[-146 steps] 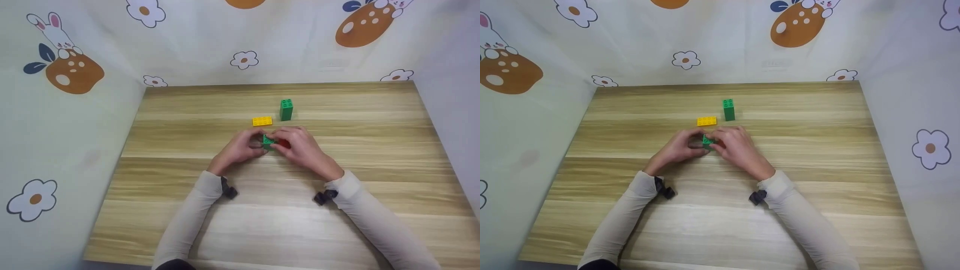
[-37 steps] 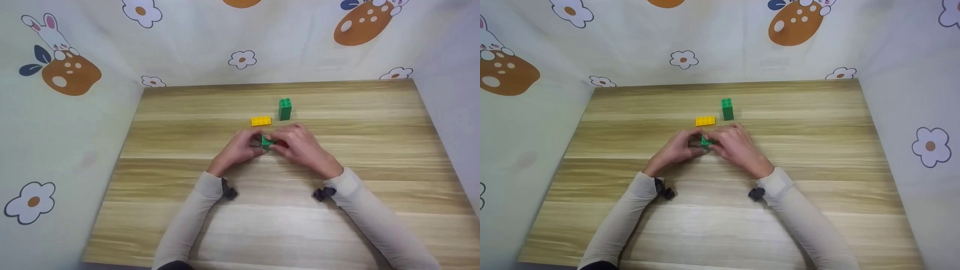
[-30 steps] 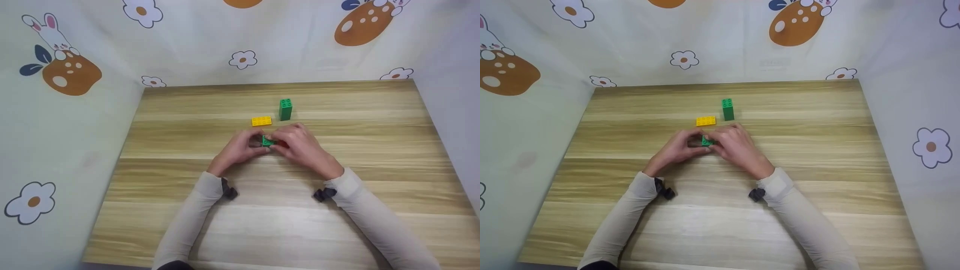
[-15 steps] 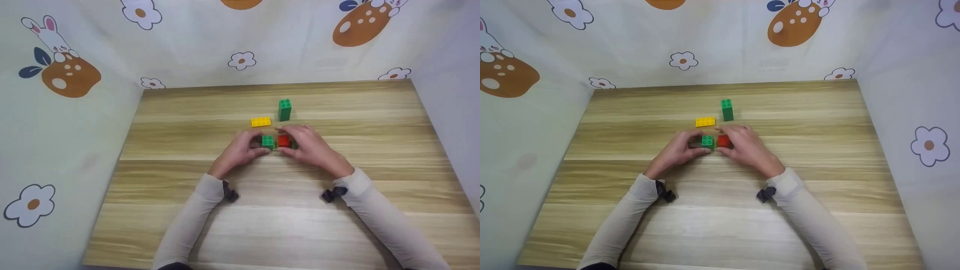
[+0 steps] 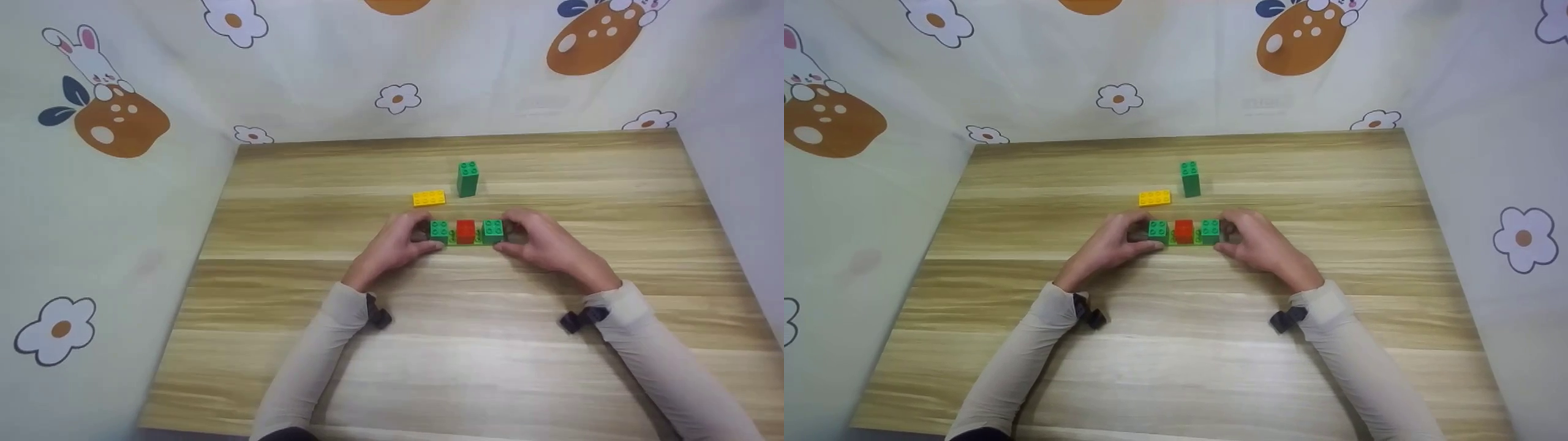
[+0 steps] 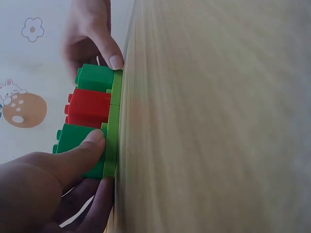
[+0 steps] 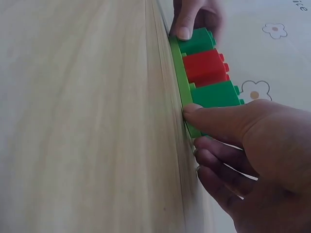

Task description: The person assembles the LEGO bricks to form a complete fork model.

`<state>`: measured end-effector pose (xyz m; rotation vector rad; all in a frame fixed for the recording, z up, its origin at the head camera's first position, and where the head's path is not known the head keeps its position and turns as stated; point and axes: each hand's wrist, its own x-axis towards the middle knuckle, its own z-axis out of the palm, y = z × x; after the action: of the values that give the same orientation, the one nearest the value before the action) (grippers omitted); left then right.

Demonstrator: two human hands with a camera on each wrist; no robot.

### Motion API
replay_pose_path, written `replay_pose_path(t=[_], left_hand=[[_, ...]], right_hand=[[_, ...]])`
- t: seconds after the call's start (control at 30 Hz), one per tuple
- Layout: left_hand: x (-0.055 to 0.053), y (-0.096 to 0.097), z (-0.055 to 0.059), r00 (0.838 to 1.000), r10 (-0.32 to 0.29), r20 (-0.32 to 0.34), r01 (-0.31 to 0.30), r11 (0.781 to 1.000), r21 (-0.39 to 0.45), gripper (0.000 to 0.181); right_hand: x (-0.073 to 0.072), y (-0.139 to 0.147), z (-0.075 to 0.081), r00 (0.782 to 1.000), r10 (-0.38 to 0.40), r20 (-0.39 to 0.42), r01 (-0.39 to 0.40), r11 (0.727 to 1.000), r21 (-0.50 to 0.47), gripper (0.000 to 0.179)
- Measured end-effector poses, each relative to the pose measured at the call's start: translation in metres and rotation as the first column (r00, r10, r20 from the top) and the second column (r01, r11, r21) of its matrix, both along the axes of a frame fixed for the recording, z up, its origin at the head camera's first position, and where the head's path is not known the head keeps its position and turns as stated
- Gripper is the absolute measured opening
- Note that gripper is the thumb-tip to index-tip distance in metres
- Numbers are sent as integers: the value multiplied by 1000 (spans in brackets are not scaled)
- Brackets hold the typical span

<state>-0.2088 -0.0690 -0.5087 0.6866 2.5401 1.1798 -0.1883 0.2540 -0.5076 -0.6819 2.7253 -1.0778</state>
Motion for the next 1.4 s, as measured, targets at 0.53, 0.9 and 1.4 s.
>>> replay_pose_path(t=[0.53, 0.9, 1.4], left_hand=[[-11, -13, 2, 991, -92, 98, 87, 995, 54, 56], [-31, -15, 13, 995, 102, -19, -99, 985, 139, 42], [-48, -5, -3, 956, 275, -103, -275, 961, 17, 42]], right_hand=[[-1, 0, 0, 1000, -11, 21, 11, 1000, 18, 32], [-2, 0, 0, 1000, -8, 23, 8, 1000, 15, 36], [0, -5, 1, 1000, -20, 5, 20, 1000, 18, 36]])
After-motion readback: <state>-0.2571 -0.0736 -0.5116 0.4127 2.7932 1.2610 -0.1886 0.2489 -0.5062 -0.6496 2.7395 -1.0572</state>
